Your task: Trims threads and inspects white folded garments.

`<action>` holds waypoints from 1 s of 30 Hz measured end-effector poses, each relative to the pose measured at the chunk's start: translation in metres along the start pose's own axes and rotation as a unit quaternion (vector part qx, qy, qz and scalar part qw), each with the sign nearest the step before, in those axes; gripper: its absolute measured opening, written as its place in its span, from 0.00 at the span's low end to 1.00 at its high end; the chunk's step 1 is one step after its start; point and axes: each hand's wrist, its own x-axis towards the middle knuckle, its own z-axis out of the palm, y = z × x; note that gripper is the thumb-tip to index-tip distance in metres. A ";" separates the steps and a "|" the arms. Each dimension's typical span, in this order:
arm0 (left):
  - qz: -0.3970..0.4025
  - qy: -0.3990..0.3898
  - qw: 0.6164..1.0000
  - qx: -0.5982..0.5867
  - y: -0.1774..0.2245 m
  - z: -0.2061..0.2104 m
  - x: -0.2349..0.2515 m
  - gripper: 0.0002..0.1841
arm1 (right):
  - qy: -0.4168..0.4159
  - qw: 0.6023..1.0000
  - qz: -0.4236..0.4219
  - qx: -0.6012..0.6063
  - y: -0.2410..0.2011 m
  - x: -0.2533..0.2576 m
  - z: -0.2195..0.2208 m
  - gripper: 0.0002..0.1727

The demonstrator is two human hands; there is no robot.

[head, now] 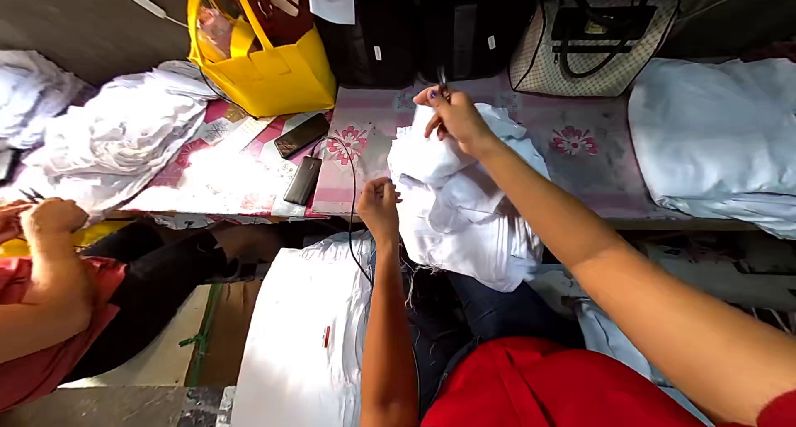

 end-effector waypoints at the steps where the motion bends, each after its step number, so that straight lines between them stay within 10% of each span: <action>1: -0.006 0.011 1.000 -0.002 -0.003 0.001 -0.005 0.10 | -0.004 1.000 0.004 -0.025 0.026 0.019 0.010 0.23; 8: 0.108 -0.123 0.978 0.130 -0.008 0.054 -0.077 0.18 | 0.119 0.988 -0.042 0.086 0.078 -0.017 0.008 0.20; 15: 0.017 -0.058 0.994 0.093 -0.017 0.047 -0.042 0.13 | 0.102 0.971 0.000 -0.215 0.080 -0.171 -0.054 0.12; 21: -0.079 -0.433 0.861 0.255 0.029 0.014 -0.038 0.14 | 0.084 0.930 -0.044 -0.356 0.112 -0.193 -0.051 0.15; 25: 0.089 -0.356 0.896 0.250 0.036 0.057 -0.073 0.24 | 0.082 0.932 -0.040 -0.350 0.103 -0.176 -0.045 0.12; 30: 0.207 -0.222 0.948 0.097 0.015 0.072 -0.064 0.09 | 0.073 0.983 0.025 -0.167 0.049 -0.181 -0.053 0.10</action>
